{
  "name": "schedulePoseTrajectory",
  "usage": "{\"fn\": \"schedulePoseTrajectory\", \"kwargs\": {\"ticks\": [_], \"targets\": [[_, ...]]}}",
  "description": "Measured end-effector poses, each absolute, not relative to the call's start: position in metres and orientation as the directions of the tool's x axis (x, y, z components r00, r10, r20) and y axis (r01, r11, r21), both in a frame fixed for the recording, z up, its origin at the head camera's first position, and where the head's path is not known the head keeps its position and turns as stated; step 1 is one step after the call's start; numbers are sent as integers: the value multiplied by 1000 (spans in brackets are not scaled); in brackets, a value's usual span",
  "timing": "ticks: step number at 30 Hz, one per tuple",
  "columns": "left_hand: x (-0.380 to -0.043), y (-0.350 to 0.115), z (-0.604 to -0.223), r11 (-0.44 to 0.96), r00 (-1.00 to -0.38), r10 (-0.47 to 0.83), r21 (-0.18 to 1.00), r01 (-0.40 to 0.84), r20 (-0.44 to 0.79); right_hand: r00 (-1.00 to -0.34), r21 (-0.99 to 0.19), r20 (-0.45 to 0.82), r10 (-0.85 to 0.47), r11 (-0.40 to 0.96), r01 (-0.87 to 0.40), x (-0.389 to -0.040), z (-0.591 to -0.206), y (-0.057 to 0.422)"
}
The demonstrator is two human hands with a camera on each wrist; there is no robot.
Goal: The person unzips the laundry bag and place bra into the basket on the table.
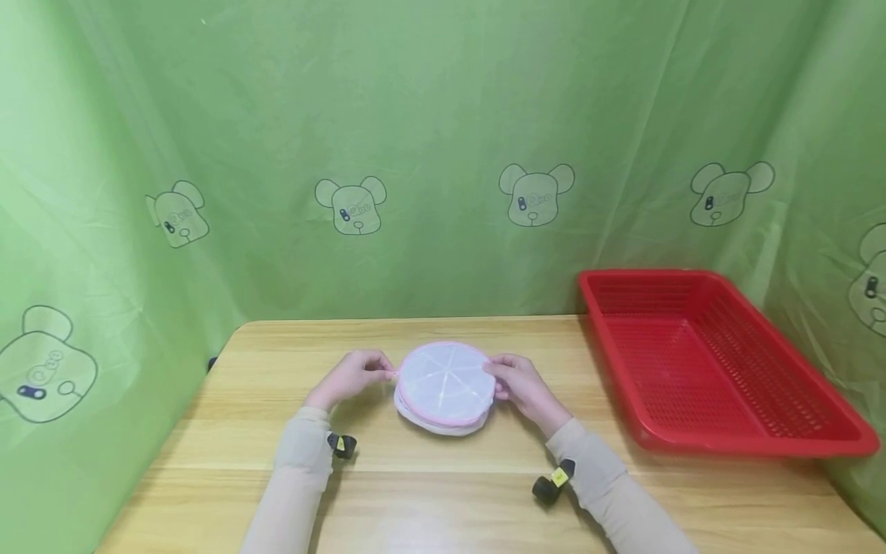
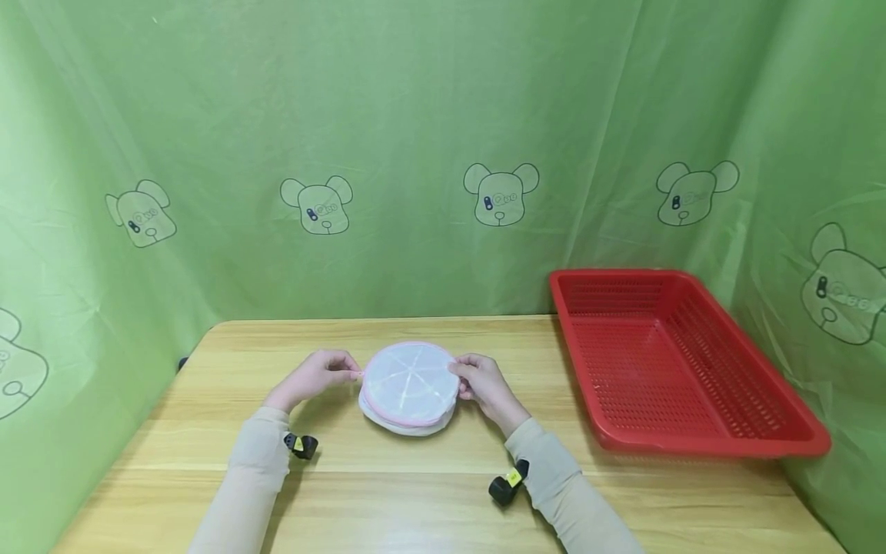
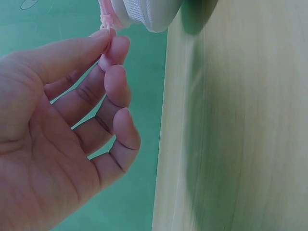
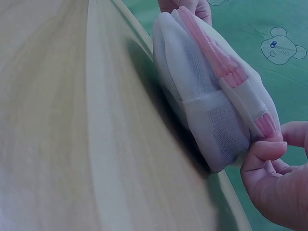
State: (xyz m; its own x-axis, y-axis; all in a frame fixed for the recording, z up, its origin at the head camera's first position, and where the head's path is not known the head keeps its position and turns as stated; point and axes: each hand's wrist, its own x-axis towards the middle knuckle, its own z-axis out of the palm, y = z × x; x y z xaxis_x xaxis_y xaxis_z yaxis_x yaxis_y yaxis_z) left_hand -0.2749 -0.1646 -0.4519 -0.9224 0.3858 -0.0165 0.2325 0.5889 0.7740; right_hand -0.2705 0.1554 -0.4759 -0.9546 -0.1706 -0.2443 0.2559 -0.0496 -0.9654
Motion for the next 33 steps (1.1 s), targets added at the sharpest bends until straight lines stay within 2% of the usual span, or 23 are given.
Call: {"fn": "schedulePoseTrajectory", "kwargs": {"ticks": [33], "targets": [[-295,-142,-461,567,-966,254,801,191,51,-970,-976,-216,-114,16,216,-272,-478,157]]}}
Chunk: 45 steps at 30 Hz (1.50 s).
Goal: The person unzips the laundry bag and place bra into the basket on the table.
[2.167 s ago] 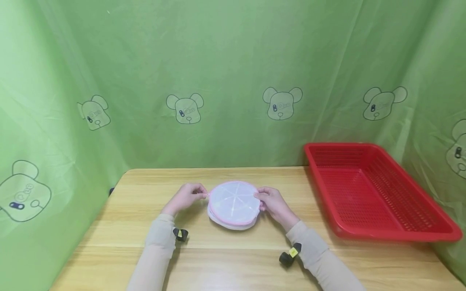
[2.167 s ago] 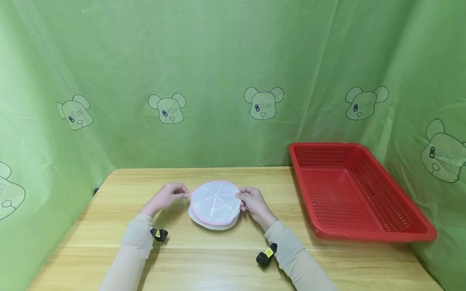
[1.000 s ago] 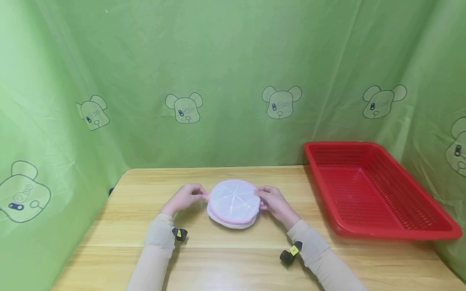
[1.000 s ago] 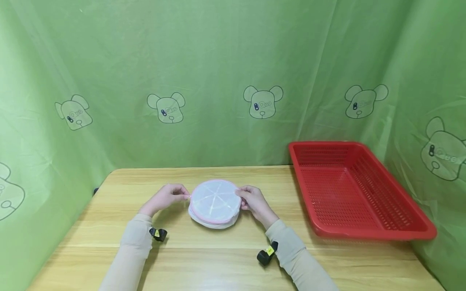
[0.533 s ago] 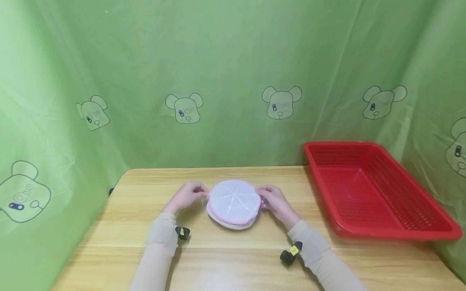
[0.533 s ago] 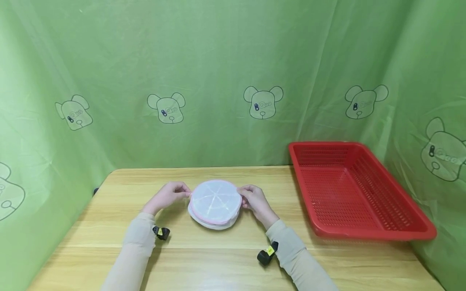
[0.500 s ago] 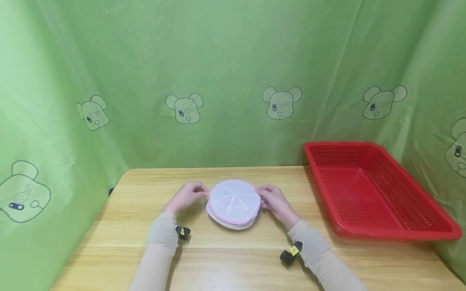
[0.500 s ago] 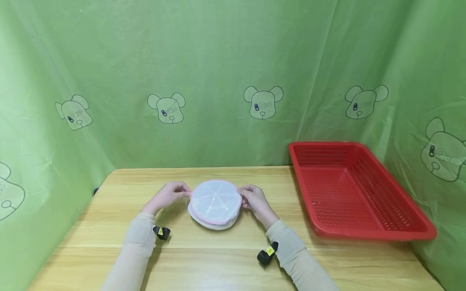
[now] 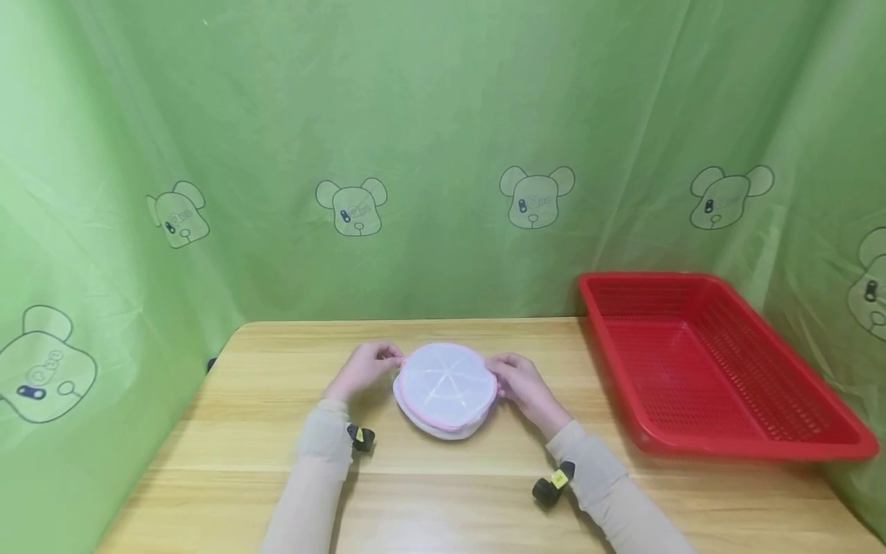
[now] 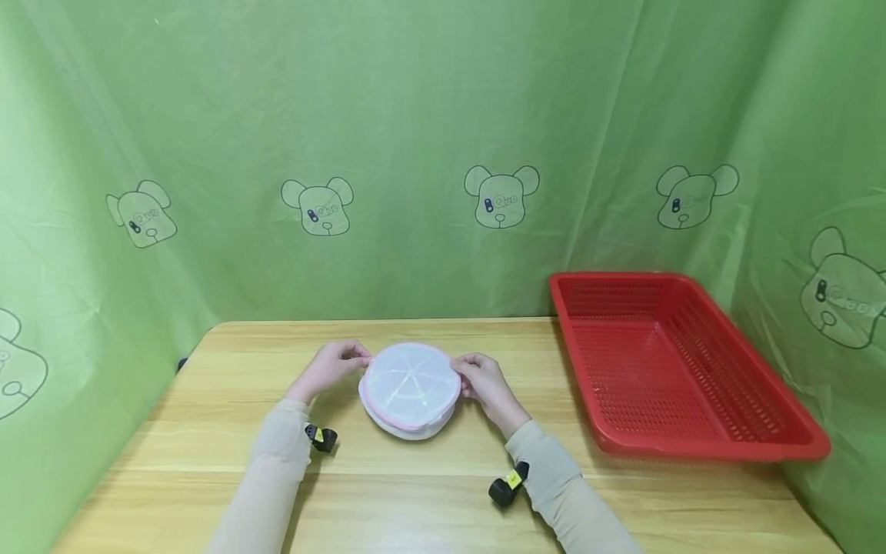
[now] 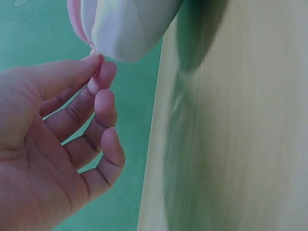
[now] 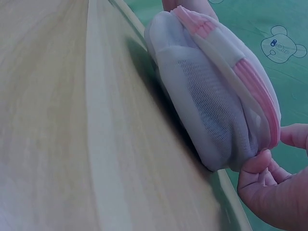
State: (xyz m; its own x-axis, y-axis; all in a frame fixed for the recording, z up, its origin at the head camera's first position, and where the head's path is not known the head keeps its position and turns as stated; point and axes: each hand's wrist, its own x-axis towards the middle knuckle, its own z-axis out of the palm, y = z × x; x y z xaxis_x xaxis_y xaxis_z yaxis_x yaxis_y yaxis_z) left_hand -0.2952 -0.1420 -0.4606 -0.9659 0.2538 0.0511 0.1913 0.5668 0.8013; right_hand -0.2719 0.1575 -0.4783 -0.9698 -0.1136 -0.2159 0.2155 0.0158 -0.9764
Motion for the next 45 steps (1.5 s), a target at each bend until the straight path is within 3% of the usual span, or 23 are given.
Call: {"fn": "schedulePoseTrajectory", "kwargs": {"ticks": [23,45], "targets": [[-307,-127,-461,558,-980,192,816,152,51,-958,-979,-201,-205,6,204,-272,-480,158],[-303,-129,-459,576,-979,191,799,175,77,-958,-975,-218,-185,-2,222,-272,-478,158]]}}
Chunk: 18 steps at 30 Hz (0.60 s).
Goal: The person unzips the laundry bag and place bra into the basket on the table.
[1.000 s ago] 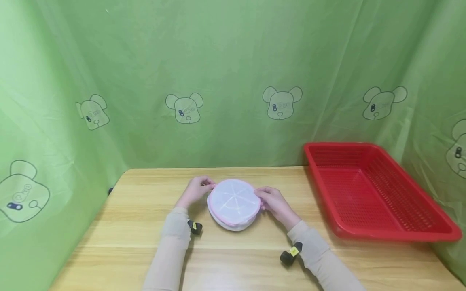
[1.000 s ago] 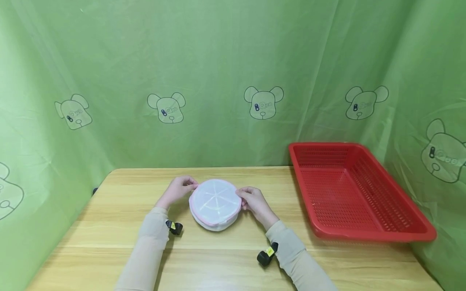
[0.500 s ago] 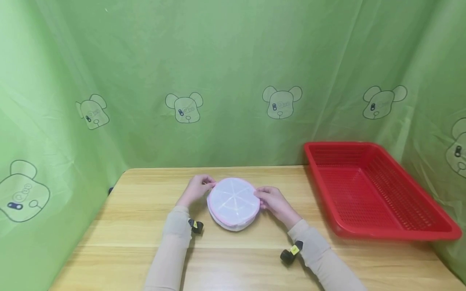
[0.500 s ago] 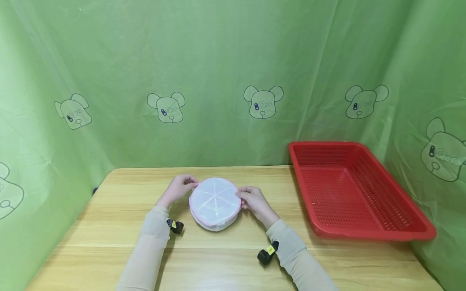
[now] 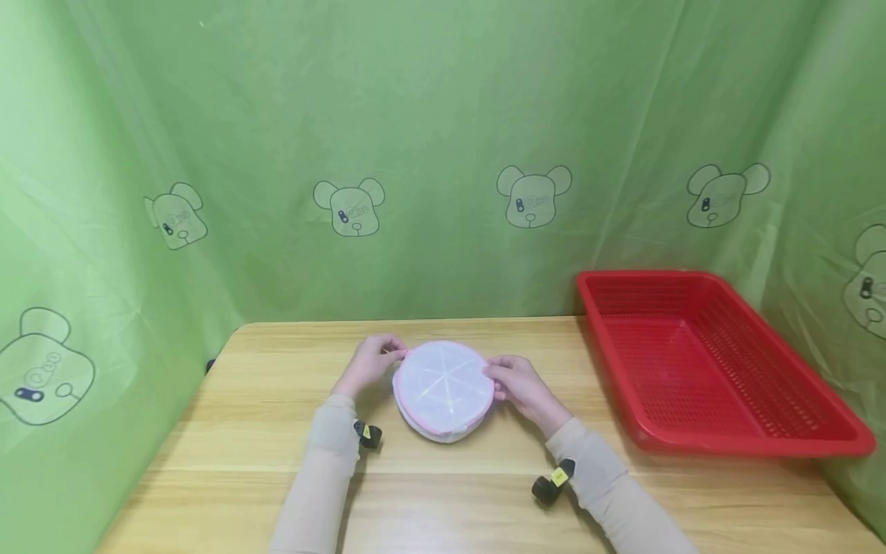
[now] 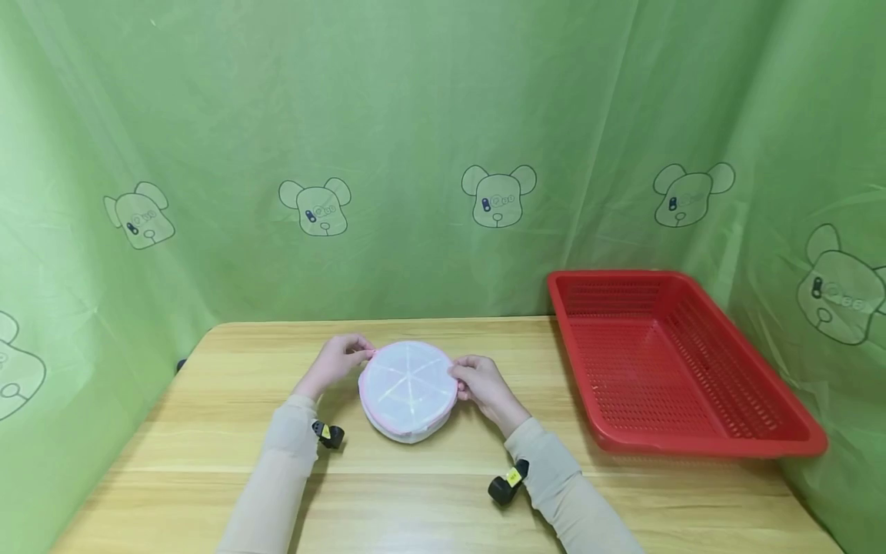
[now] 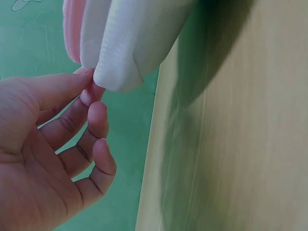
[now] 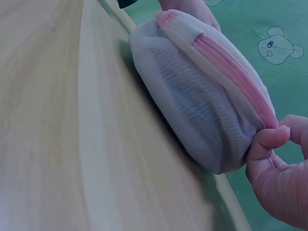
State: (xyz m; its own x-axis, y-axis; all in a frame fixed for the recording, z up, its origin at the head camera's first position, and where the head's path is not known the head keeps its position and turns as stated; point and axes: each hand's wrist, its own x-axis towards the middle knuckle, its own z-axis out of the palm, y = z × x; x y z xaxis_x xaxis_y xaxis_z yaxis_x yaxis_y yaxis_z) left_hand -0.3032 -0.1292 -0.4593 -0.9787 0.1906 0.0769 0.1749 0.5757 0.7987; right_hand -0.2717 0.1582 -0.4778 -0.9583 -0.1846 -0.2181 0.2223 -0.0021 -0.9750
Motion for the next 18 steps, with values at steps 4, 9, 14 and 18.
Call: {"fn": "schedulePoseTrajectory", "kwargs": {"ticks": [4,9,14,18], "targets": [[-302,-130,-459,583,-976,201,789,191,88,-959,-975,-215,-183,-8,220,-271,-477,157],[-299,-131,-459,592,-974,206,782,198,91,-963,-977,-208,-171,-7,212,-270,-477,157],[-296,-133,-458,593,-976,198,783,189,86,-964,-976,-214,-156,-1,217,-270,-477,156],[-294,-134,-458,598,-976,199,778,192,88,-965,-976,-215,-152,5,216,-270,-477,155]]}}
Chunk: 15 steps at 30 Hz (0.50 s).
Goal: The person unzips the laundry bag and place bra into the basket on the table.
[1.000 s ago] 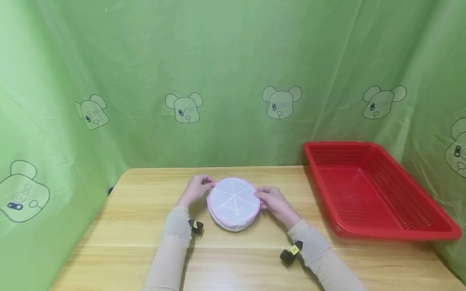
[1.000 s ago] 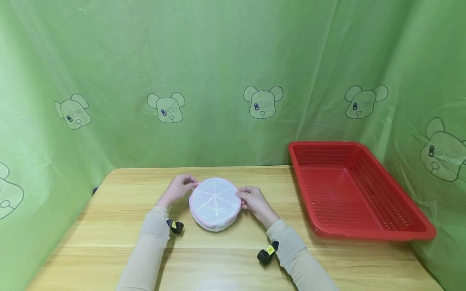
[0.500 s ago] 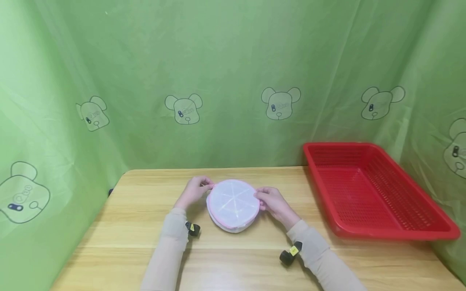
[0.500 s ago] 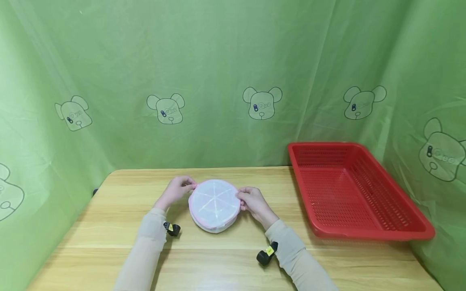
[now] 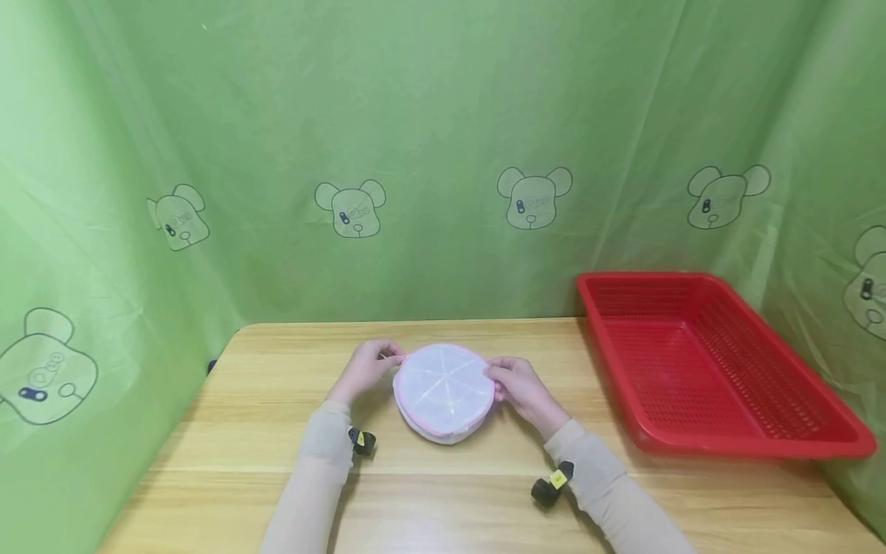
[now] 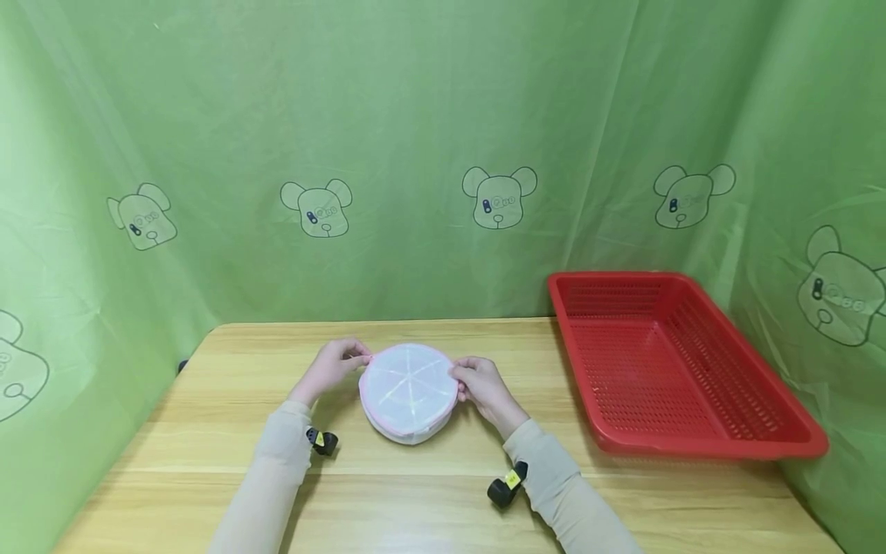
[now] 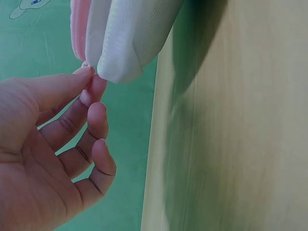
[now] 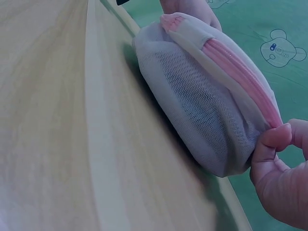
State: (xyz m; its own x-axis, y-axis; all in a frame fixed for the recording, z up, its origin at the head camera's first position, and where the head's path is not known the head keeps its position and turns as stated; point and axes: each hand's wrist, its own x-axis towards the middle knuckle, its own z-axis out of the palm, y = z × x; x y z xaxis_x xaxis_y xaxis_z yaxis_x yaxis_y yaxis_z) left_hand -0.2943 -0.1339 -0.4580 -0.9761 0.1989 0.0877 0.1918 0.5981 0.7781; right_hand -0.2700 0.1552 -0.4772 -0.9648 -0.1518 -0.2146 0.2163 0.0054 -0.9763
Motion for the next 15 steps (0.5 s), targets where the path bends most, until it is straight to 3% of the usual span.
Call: {"fn": "schedulePoseTrajectory", "kwargs": {"ticks": [15], "targets": [[-289,-140,-459,609,-971,215,762,219,107,-971,-978,-203,-126,-14,206,-270,-477,156]]}}
